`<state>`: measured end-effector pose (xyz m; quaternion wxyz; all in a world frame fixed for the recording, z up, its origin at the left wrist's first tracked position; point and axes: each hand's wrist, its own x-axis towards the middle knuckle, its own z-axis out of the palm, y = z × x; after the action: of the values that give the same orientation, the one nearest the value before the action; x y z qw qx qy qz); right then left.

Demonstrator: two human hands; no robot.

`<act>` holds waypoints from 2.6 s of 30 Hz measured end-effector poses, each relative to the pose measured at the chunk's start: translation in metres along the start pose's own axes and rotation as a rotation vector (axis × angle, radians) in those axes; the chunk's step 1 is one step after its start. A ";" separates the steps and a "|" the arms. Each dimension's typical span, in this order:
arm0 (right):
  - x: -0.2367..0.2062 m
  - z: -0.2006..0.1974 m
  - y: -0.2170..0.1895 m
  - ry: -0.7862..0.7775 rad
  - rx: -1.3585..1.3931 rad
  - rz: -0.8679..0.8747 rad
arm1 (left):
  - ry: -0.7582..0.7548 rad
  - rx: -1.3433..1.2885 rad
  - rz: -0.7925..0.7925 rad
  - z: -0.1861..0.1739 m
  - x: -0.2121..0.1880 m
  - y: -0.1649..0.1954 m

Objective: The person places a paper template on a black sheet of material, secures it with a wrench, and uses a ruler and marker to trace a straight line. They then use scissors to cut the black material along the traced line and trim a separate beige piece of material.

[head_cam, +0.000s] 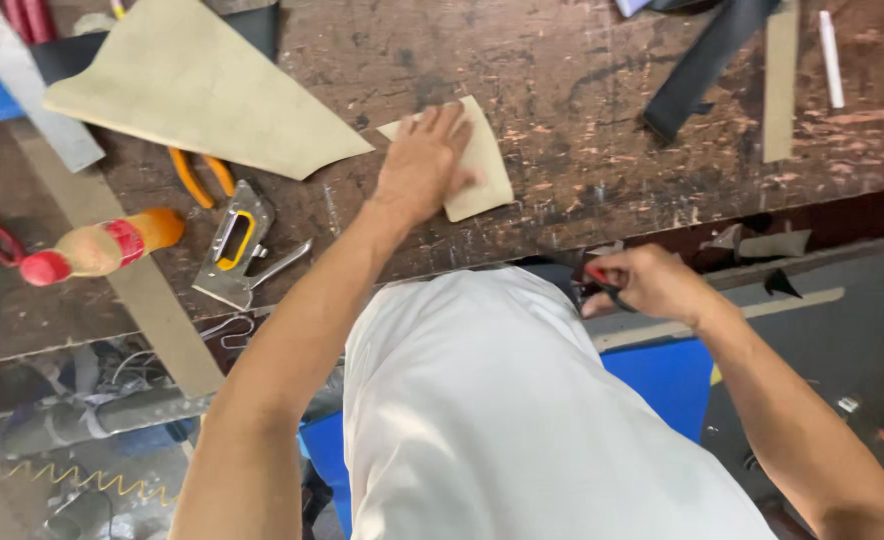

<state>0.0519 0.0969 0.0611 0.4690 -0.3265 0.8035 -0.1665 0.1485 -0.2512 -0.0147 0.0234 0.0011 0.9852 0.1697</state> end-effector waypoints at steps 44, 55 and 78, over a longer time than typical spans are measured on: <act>0.057 -0.056 0.046 0.581 0.338 0.102 | 0.337 -0.381 -0.548 0.001 0.049 0.137; 0.056 -0.042 0.040 0.712 0.121 -0.176 | 0.145 -0.280 -0.140 0.008 0.037 0.109; 0.057 -0.010 0.028 0.901 -0.045 -0.105 | 0.062 -0.244 -0.108 0.022 0.033 0.110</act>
<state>0.0128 0.0787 0.0136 0.0562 -0.2719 0.9132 -0.2982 0.1164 -0.1402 0.0000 0.0020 -0.0601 0.9561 0.2868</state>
